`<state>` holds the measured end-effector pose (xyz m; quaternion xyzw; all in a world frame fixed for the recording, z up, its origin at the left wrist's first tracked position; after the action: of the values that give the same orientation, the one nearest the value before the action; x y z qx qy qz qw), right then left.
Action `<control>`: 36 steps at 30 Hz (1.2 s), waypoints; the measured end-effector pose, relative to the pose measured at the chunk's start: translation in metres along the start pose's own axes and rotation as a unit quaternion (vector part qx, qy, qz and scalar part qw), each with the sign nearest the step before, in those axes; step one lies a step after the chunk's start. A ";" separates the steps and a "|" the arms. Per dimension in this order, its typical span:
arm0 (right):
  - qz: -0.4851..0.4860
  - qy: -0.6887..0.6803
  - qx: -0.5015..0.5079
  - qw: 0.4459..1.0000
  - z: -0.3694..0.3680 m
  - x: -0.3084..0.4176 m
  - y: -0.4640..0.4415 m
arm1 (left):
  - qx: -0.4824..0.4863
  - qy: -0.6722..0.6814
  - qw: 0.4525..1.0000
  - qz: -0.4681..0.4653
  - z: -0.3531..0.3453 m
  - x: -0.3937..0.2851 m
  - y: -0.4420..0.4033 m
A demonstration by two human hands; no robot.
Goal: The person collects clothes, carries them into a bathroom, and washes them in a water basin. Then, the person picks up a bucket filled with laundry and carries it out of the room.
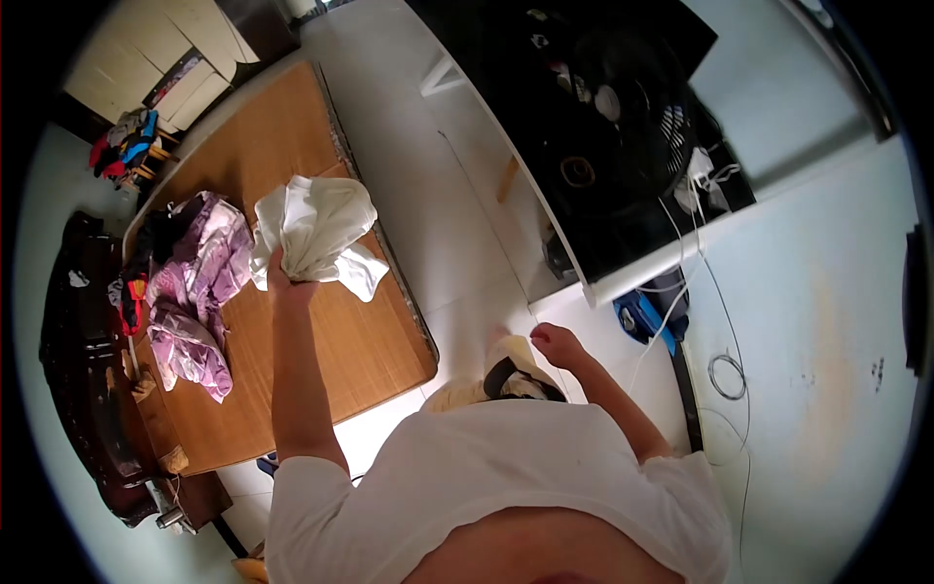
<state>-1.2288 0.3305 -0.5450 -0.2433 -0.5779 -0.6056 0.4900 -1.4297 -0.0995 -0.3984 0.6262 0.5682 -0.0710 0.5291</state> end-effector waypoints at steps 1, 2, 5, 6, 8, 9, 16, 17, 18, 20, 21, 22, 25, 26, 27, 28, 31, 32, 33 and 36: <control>0.022 0.000 0.021 1.000 0.002 0.019 -0.022 | 0.009 0.001 1.000 -0.012 -0.007 -0.005 -0.006; 0.043 0.005 0.044 0.998 0.005 0.038 -0.045 | 0.018 0.006 0.999 -0.026 -0.014 -0.011 -0.015; 0.087 0.003 0.093 0.992 0.008 0.083 -0.104 | 0.012 0.018 0.999 -0.029 -0.021 -0.023 -0.035; 0.110 0.004 0.097 0.989 0.008 0.095 -0.126 | -0.003 0.021 0.999 -0.026 -0.027 -0.028 -0.036; 0.148 -0.008 0.095 0.984 0.007 0.120 -0.165 | -0.009 0.035 0.999 -0.041 -0.024 -0.035 -0.052; 0.149 -0.011 0.097 0.984 0.005 0.131 -0.181 | -0.009 0.040 0.998 -0.048 -0.024 -0.041 -0.057; 0.119 -0.015 0.104 0.987 -0.011 0.171 -0.302 | -0.027 0.055 0.997 -0.046 -0.035 -0.087 -0.145; 0.117 0.002 0.105 0.988 -0.013 0.174 -0.319 | -0.019 0.057 0.997 -0.048 -0.036 -0.097 -0.161; 0.112 0.019 0.109 0.988 -0.014 0.177 -0.338 | -0.027 0.060 0.997 -0.050 -0.039 -0.104 -0.176; 0.091 0.036 0.123 0.988 -0.021 0.175 -0.372 | -0.046 0.082 0.995 -0.021 -0.040 -0.117 -0.201; 0.083 0.045 0.131 0.987 -0.022 0.177 -0.389 | -0.055 0.094 0.994 -0.010 -0.041 -0.126 -0.215; 0.061 0.035 0.137 0.988 -0.021 0.180 -0.405 | -0.058 0.097 0.993 -0.009 -0.045 -0.135 -0.229; 0.031 0.010 0.126 0.991 -0.015 0.192 -0.448 | -0.047 0.099 0.994 -0.013 -0.056 -0.163 -0.270; 0.013 -0.004 0.125 0.992 -0.011 0.194 -0.460 | -0.062 0.097 0.993 -0.019 -0.061 -0.171 -0.278; 0.003 -0.022 0.120 0.993 -0.008 0.195 -0.474 | -0.064 0.102 0.993 -0.021 -0.066 -0.178 -0.290; -0.005 -0.041 0.114 0.993 -0.004 0.195 -0.486 | -0.066 0.106 0.992 -0.023 -0.070 -0.187 -0.302; -0.035 -0.084 0.108 0.990 0.009 0.209 -0.520 | -0.074 0.100 0.992 -0.033 -0.082 -0.211 -0.340; -0.045 -0.085 0.108 0.989 0.014 0.213 -0.533 | -0.078 0.098 0.992 -0.034 -0.085 -0.218 -0.357; -0.055 -0.087 0.108 0.989 0.020 0.217 -0.545 | -0.081 0.095 0.992 -0.035 -0.089 -0.224 -0.371; -0.071 -0.119 0.101 0.985 0.033 0.236 -0.600 | -0.079 0.102 0.991 -0.038 -0.095 -0.243 -0.428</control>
<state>-1.8578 0.1993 -0.6117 -0.2212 -0.7062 -0.5439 0.3956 -1.8993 -0.2713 -0.4390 0.5647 0.6462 0.0186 0.5130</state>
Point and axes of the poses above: each hand's wrist, its own y-axis away from the middle knuckle, its own z-axis out of the back of the hand, x = y × z, the point moved 7 cm from there along -y, towards the middle knuckle, and after that the axes turned 15 degrees about -y, right-handed, at the moved point
